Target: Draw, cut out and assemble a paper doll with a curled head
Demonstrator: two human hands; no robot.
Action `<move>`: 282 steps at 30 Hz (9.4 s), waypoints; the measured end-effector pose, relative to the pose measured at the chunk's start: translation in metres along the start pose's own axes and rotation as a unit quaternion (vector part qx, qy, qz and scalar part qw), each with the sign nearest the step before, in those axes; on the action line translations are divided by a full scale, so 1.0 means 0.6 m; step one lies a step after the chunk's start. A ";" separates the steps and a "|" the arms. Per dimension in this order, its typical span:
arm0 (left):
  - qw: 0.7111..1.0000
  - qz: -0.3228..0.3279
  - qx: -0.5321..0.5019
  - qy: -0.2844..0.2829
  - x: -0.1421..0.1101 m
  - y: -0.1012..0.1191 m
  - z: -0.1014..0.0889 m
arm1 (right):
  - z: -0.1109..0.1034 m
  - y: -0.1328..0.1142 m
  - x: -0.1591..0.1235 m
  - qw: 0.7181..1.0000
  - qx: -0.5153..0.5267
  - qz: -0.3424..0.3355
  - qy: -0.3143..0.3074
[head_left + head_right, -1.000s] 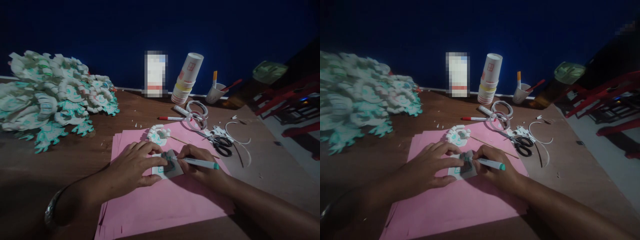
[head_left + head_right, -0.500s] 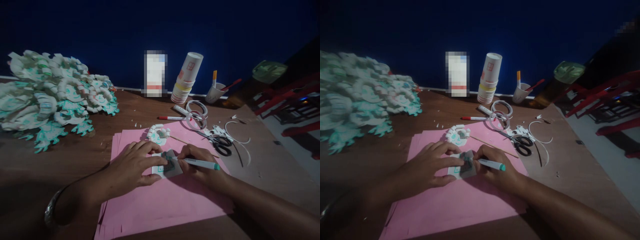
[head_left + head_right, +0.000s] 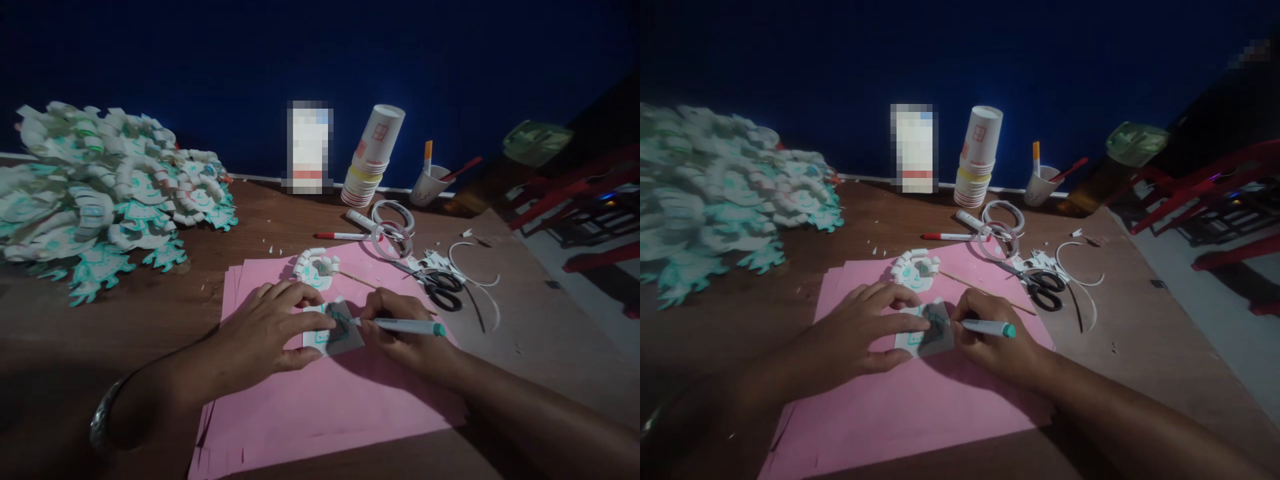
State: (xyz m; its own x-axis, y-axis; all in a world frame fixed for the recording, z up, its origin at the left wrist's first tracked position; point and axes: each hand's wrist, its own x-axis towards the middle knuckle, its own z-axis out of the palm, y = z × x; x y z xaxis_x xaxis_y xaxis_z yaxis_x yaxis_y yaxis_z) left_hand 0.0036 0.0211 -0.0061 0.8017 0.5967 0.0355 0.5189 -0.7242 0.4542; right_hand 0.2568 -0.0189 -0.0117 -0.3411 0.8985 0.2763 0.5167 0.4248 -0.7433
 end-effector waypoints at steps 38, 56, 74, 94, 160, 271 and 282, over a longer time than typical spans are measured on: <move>1.000 -0.015 -0.003 -0.016 -0.002 0.000 0.000 | -0.006 0.000 -0.002 0.999 0.014 0.010 -0.039; 1.000 -0.006 0.005 -0.012 -0.002 -0.005 0.005 | -0.001 -0.003 0.002 0.998 0.041 0.018 -0.034; 1.000 -0.009 0.005 -0.015 -0.005 -0.003 0.005 | 0.002 -0.003 0.004 0.999 0.031 0.029 -0.024; 1.000 -0.012 0.009 -0.023 -0.003 0.000 0.001 | 0.004 -0.001 0.006 0.999 0.038 0.027 -0.026; 1.000 -0.016 -0.017 0.021 0.002 -0.003 0.003 | 0.057 -0.030 0.004 0.997 0.063 0.033 0.017; 1.000 -0.010 -0.005 0.016 0.000 -0.005 0.006 | 0.052 -0.031 0.008 0.988 0.123 0.087 -0.033; 1.000 -0.011 -0.008 0.017 0.001 -0.004 0.005 | 0.054 -0.032 0.007 0.988 0.127 0.088 -0.028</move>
State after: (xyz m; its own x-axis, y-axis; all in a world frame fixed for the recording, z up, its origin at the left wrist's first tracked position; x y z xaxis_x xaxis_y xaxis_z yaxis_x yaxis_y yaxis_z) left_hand 0.0038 0.0220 -0.0096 0.7791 0.6244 0.0550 0.5320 -0.7051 0.4688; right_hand 0.2203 -0.0267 -0.0158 -0.3107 0.9452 0.1002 0.3606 0.2148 -0.9077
